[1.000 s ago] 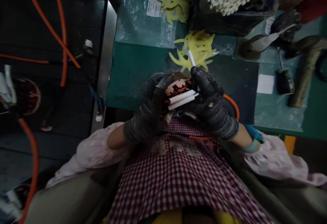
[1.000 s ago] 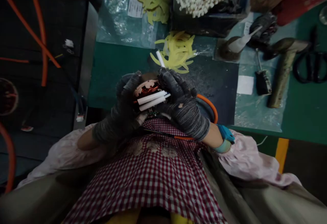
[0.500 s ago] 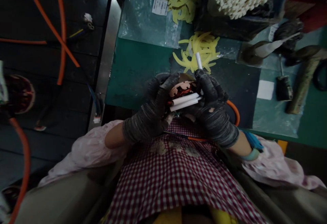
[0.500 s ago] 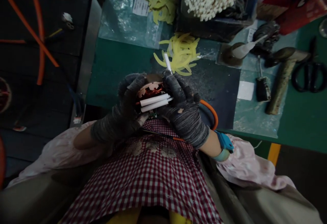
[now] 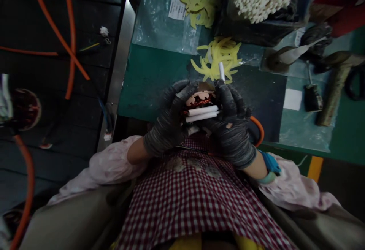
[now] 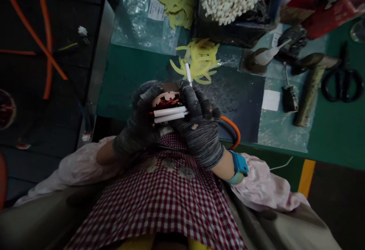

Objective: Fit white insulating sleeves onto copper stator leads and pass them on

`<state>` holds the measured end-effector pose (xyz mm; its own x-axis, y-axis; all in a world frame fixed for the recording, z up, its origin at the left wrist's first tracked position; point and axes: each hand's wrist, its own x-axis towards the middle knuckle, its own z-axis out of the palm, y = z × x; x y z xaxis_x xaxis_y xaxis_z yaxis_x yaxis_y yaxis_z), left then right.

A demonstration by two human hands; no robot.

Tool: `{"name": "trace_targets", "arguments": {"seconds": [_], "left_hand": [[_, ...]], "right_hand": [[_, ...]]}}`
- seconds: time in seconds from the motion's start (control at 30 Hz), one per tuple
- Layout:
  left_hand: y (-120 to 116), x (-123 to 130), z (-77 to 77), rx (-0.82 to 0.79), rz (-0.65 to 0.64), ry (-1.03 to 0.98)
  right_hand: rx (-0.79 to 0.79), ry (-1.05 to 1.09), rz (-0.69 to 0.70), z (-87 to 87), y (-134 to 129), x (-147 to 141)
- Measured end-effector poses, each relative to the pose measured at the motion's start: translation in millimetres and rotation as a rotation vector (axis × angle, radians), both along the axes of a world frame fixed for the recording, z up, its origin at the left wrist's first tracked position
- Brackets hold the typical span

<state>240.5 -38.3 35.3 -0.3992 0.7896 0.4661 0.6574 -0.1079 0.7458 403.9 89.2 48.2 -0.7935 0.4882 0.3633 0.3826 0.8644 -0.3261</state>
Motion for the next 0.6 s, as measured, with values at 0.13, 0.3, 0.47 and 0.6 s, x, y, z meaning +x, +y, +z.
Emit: {"name": "trace_targets", "arguments": {"seconds": [0.13,0.3,0.47,0.6], "left_hand": [[-0.3,-0.9,-6.4,-0.062,0.07,-0.02],[1.2,-4.6,-0.7,-0.157,0.051,-0.043],[13.8,1.2,4.9,-0.013,-0.023,-0.035],[23.7,11.0,11.0,0.008,-0.028,-0.062]], "right_hand": [[-0.04,0.015,-0.049,0.3,-5.2,-7.2],[-0.087,0.03,0.019,-4.2,3.9,-7.5],[-0.273,0.036,0.147,0.4,36.1,15.5],[-0.166,0.035,0.212,-0.8,56.4,26.8]]}}
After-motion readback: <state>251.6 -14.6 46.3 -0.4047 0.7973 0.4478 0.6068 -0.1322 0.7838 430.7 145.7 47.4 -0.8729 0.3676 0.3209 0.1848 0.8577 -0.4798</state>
